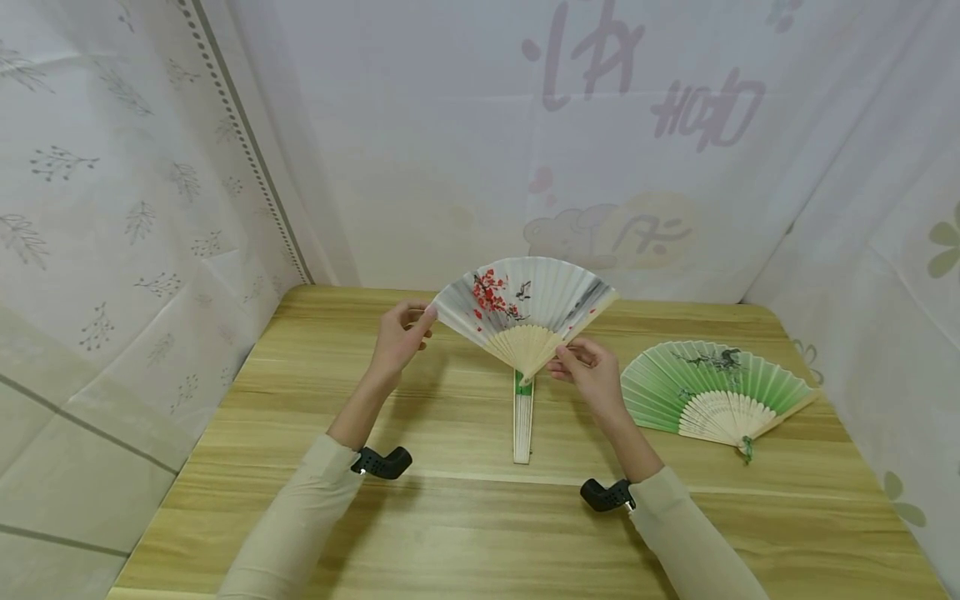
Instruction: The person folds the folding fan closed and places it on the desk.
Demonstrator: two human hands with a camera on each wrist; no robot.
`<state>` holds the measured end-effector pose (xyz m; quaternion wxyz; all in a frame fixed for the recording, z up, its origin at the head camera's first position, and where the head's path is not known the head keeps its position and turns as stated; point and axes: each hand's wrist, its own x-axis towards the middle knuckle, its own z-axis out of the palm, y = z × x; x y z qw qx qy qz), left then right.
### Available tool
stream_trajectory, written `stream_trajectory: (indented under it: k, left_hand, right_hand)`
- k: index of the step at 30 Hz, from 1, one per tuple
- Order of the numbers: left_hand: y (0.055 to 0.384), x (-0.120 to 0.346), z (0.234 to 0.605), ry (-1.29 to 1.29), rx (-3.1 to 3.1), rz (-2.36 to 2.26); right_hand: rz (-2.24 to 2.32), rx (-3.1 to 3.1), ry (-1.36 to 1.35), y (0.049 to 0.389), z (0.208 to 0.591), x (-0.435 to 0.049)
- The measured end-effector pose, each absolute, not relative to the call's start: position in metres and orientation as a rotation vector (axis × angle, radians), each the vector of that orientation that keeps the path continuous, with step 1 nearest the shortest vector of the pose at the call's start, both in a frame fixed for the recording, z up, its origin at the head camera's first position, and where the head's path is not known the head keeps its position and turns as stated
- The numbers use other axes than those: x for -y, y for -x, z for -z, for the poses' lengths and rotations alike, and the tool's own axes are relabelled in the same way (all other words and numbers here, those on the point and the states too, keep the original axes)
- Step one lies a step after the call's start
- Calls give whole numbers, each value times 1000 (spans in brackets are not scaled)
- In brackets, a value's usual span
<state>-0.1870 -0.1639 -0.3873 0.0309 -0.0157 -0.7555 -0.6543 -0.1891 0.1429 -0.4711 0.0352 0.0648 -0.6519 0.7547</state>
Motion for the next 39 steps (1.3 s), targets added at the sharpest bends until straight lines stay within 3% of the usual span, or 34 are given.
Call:
stream_trajectory:
  k: [26,33,39]
  left_hand:
    - [191,157,390,52,2302,2020]
    - [210,159,422,36,2276,1996]
    - [210,156,423,44,2273,1999]
  right_hand:
    - [-2364,1994,-188,189,471,-141]
    - [-2367,1999,-165,187,469,-138]
    - [-2356,2018,-168,186,469,-137]
